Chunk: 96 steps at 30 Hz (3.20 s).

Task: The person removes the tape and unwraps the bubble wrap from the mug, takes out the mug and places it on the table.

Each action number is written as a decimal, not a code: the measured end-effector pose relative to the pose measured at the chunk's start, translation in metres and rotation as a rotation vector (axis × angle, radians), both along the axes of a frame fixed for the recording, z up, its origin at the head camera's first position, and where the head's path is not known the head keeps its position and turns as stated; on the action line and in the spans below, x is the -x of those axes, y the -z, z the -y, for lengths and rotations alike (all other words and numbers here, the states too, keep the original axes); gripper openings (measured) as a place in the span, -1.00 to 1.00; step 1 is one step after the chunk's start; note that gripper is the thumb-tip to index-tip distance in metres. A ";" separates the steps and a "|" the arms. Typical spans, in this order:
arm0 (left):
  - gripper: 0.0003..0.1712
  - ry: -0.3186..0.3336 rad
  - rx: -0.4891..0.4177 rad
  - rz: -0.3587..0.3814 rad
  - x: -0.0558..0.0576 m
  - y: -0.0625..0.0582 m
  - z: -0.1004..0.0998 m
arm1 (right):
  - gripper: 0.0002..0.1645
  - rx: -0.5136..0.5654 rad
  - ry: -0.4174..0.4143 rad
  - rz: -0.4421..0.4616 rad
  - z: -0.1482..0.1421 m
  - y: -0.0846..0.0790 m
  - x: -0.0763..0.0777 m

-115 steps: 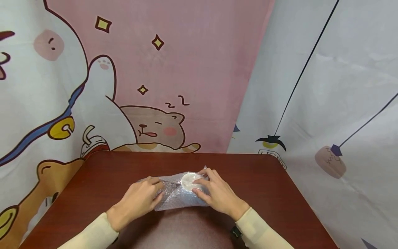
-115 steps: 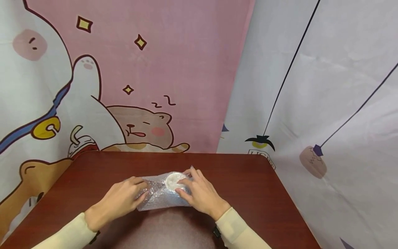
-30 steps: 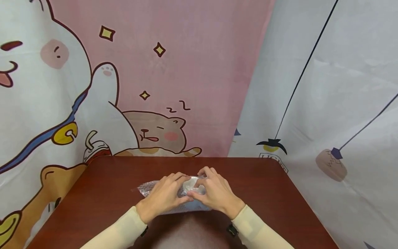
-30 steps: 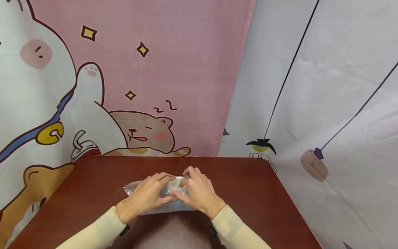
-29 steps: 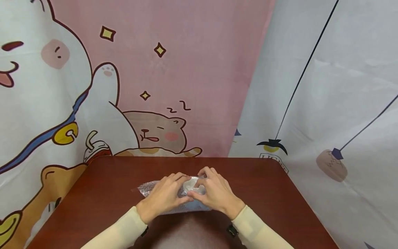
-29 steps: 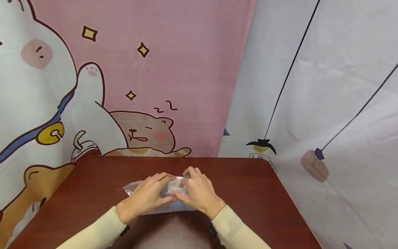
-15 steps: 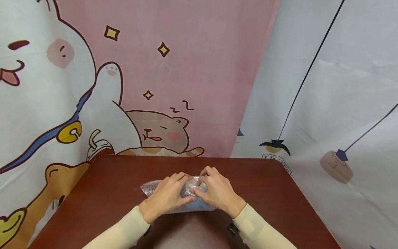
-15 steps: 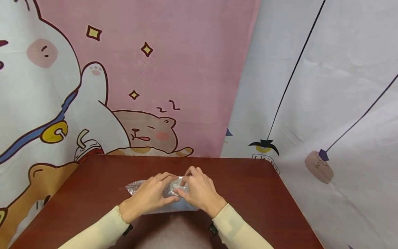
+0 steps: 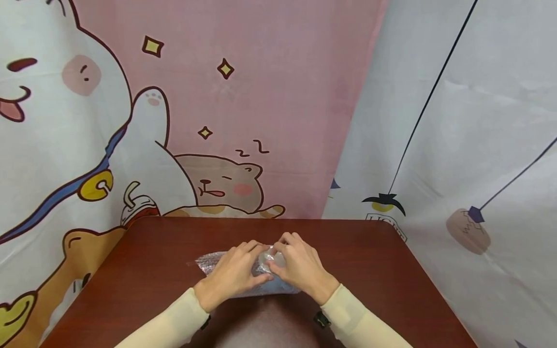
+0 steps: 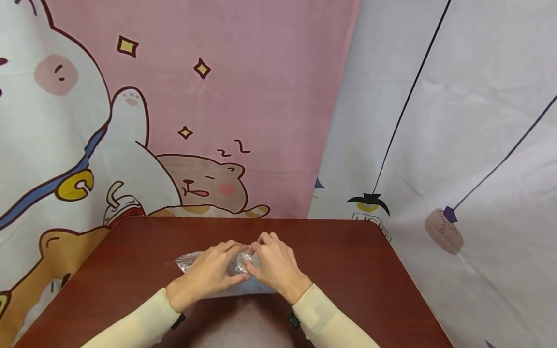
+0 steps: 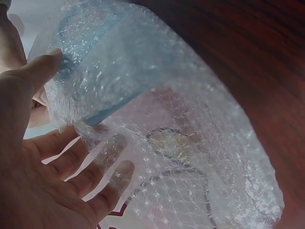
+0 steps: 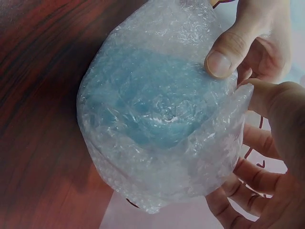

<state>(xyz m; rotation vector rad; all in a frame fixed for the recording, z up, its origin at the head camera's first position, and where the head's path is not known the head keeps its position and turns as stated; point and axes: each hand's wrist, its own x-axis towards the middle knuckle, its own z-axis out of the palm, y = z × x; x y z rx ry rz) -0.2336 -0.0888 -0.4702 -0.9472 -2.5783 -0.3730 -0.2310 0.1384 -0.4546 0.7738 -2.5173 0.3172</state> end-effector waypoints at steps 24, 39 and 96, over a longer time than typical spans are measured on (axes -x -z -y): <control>-0.12 -0.004 0.030 -0.044 -0.004 0.002 -0.001 | -0.76 0.115 0.002 -0.039 -0.020 -0.007 0.000; -0.10 -0.008 0.009 -0.020 -0.005 0.001 -0.001 | -0.68 0.261 0.063 0.022 -0.051 -0.014 -0.003; -0.10 -0.045 0.011 -0.004 -0.006 0.004 -0.003 | -0.85 0.309 0.337 0.578 -0.160 0.002 -0.007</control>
